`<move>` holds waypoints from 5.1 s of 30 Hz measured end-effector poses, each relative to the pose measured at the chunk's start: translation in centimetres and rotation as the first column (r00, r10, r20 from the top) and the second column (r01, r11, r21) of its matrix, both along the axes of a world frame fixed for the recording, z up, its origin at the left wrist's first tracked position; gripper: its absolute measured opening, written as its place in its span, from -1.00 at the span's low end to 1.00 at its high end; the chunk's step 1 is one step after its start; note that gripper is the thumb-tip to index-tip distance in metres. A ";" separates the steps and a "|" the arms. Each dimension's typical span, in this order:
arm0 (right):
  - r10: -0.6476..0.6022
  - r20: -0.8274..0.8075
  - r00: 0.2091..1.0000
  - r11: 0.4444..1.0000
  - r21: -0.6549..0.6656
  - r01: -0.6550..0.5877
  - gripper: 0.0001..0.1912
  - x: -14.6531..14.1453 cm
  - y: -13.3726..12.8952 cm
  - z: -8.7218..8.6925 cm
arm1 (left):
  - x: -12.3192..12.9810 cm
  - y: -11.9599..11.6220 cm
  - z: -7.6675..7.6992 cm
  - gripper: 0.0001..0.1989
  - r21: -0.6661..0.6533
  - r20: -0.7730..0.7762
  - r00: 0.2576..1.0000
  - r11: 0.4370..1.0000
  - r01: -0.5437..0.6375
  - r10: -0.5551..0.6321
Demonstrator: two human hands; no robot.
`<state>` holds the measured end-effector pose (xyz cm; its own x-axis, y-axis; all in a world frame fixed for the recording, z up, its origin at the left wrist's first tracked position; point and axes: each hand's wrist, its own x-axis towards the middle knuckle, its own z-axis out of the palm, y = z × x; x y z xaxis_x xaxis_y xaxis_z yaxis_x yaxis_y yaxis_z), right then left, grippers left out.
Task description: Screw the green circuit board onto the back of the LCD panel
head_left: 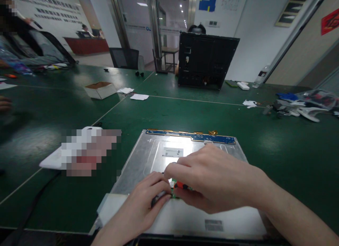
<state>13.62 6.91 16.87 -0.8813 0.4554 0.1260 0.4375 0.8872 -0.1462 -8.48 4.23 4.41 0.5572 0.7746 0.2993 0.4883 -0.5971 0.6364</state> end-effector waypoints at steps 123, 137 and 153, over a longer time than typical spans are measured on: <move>0.009 0.004 1.000 0.998 0.059 -0.009 -0.83 0.1 0.0 -0.3 | -0.1 0.0 -0.1 -0.80 -0.023 -0.001 1.000 1.000 0.010 -0.010; 0.000 0.007 1.000 0.999 -0.044 0.000 -0.91 -0.1 -0.2 0.2 | -0.1 -0.1 -0.2 -0.80 -0.020 -0.016 1.000 1.000 -0.013 0.013; 0.010 -0.015 1.000 1.000 0.007 -0.010 -0.92 -0.1 -0.2 0.1 | -0.2 0.0 -0.3 -0.81 0.003 -0.029 0.999 1.000 -0.012 0.013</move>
